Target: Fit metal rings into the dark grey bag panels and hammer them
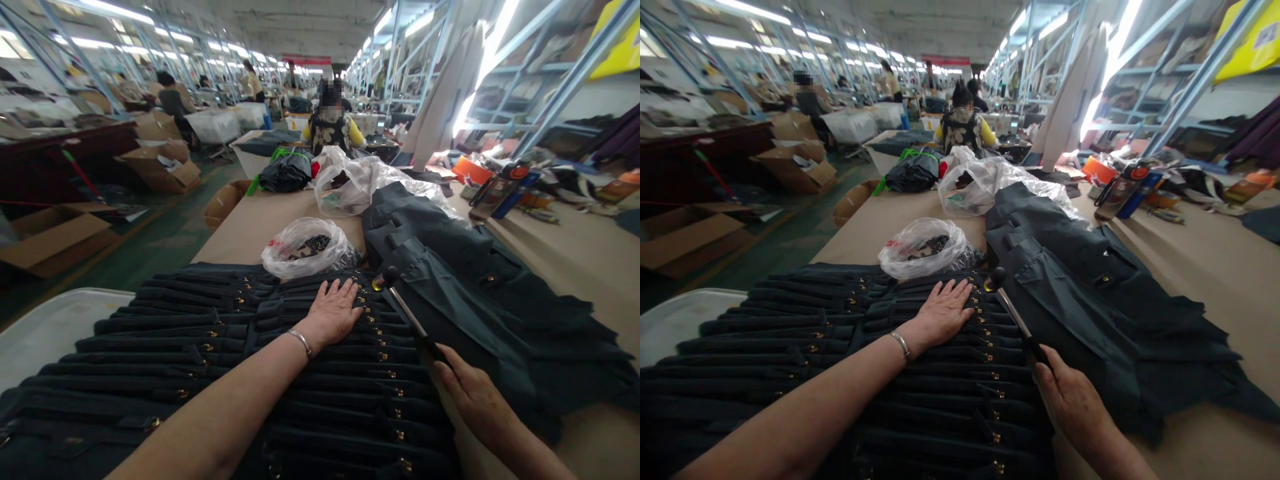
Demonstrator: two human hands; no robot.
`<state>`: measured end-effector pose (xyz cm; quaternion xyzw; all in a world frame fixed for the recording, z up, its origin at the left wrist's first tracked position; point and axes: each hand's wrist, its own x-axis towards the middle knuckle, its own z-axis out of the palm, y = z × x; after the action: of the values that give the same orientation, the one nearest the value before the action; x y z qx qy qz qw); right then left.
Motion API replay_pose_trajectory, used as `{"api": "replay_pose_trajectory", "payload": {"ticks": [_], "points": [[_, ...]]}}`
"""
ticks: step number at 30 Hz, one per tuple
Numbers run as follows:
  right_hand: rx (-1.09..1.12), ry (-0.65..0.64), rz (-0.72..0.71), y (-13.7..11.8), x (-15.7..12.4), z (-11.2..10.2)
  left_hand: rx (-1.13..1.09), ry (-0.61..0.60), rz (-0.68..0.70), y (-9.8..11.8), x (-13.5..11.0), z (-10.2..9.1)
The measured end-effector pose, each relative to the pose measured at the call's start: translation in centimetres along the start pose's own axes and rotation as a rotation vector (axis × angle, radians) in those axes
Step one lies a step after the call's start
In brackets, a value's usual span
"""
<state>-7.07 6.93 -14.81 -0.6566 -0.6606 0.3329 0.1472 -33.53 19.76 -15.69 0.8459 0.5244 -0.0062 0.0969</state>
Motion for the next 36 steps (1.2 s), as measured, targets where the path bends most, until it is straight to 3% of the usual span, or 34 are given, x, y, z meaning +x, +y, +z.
{"api": "replay_pose_trajectory", "payload": {"ticks": [4, 10, 16, 20, 27, 31, 33, 36], "points": [[-0.121, -0.002, 0.013, 0.4, 1.1, 0.9, 0.0, 0.038, 0.017, 0.7, -0.9, -0.7], [-0.097, 0.006, -0.002, 0.5, 0.9, 1.0, 0.01, 0.047, 0.053, 1.0, -2.6, 0.9], [-0.049, 0.176, -0.1, 0.9, 1.2, 1.2, 0.01, 0.086, 0.059, 0.9, -2.5, 1.2], [-0.251, 0.078, -0.084, 1.8, 2.0, 2.0, -0.007, 0.086, 0.045, 1.0, -2.6, 0.9], [-0.11, 0.166, -0.178, 1.0, 0.4, 1.5, -0.008, 0.099, 0.052, 0.9, -2.5, 1.2], [-0.25, 0.035, -0.104, 1.0, 0.3, 1.5, -0.017, 0.098, 0.039, 0.9, -2.5, 1.3], [-0.22, 0.004, -0.092, 0.8, -0.1, 1.2, -0.014, 0.106, 0.042, 0.9, -2.4, 1.4], [-0.115, 0.116, -0.118, 0.7, -1.3, 0.9, -0.007, 0.113, 0.057, 0.8, -2.4, 1.5]]}}
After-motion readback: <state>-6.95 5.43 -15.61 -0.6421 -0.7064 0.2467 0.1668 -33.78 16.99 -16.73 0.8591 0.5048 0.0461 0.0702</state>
